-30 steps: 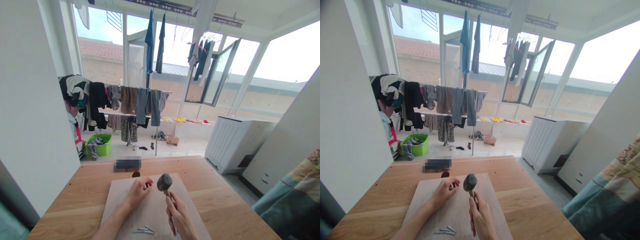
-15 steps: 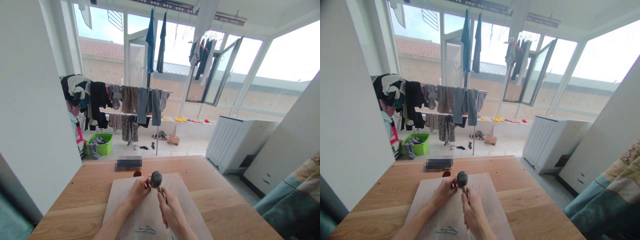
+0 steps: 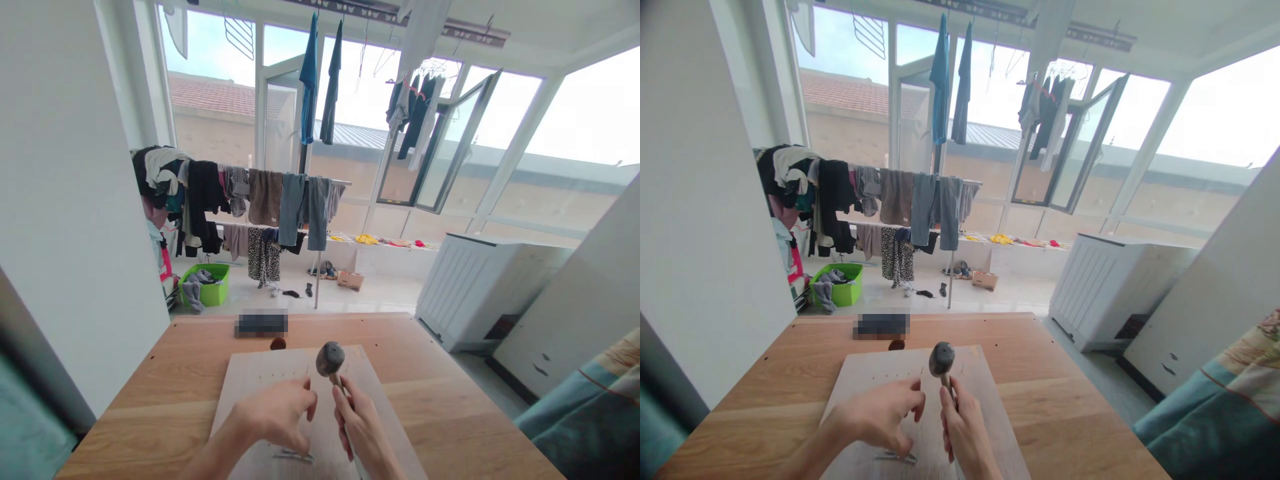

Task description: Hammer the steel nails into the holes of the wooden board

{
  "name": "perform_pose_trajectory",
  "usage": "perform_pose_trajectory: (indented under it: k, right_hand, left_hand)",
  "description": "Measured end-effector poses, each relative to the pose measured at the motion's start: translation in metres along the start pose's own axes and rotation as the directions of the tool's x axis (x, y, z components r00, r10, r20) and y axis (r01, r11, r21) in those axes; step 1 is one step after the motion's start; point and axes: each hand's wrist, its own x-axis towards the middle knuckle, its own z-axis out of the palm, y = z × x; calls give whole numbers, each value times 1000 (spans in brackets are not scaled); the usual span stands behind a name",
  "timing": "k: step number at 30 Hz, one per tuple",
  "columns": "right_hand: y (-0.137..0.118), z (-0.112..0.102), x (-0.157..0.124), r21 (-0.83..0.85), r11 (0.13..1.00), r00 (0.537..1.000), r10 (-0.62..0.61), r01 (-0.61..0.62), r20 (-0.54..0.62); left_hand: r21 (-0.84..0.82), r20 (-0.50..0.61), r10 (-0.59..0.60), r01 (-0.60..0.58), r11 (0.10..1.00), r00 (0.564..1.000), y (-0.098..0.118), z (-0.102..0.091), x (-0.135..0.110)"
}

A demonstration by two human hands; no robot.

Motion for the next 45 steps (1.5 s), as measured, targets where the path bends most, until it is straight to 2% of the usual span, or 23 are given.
perform_pose_trajectory:
  k: [3, 6, 9, 12, 13, 15, 16, 18, 20, 21, 26, 31, 45]
  right_hand:
    - [0, -3, 0, 7, 1000, 1000, -2, 2, -5]
    - [2, -5, 0, 0, 1000, 1000, -4, 4, 1]
    - [5, -7, 0, 2, 1000, 1000, -17, 17, 9]
    - [8, -7, 1, 23, 1000, 1000, -4, 4, 0]
    - [9, -6, 1, 30, 1000, 1000, 3, -3, -7]
    - [11, -5, 2, 41, 999, 1000, 8, -7, -20]
    - [11, -4, 3, 44, 999, 1000, 7, -6, -23]
    - [12, -3, 3, 49, 999, 1000, 7, -6, -24]
    - [12, -1, 3, 51, 999, 999, 16, -14, -28]
    - [11, 0, 2, 52, 998, 999, 20, -19, -25]
    - [9, 5, 2, 51, 999, 1000, 17, -17, -5]
    - [3, 8, 1, 59, 998, 999, 33, -32, -10]
    - [1, 16, 5, 29, 999, 998, 18, -20, 53]
  left_hand:
    - [115, 57, 59, -65, 991, 997, 16, 16, 5]
    - [129, 37, 138, -141, 982, 990, 21, 30, 10]
    - [58, 18, 135, -136, 989, 991, 17, 30, 11]
    - [-135, 18, 112, -108, 985, 994, 5, 19, 12]
    - [-212, -14, 93, -94, 973, 996, -2, 15, 13]
    - [-332, -149, 2, -52, 942, 989, -17, 8, 16]
    - [-364, -238, -61, -31, 931, 969, -26, 5, 17]
    - [-388, -401, -173, 4, 922, 900, -42, 3, 19]
    - [-392, -497, -224, 13, 920, 838, -55, 4, 20]
    - [-394, -516, -232, 12, 919, 824, -60, 6, 20]
    - [-416, -501, -224, -6, 909, 836, -72, 17, 21]
    - [-424, -519, -227, -18, 906, 824, -71, 22, 23]
    - [-477, -484, -229, -35, 878, 844, -78, 30, 25]
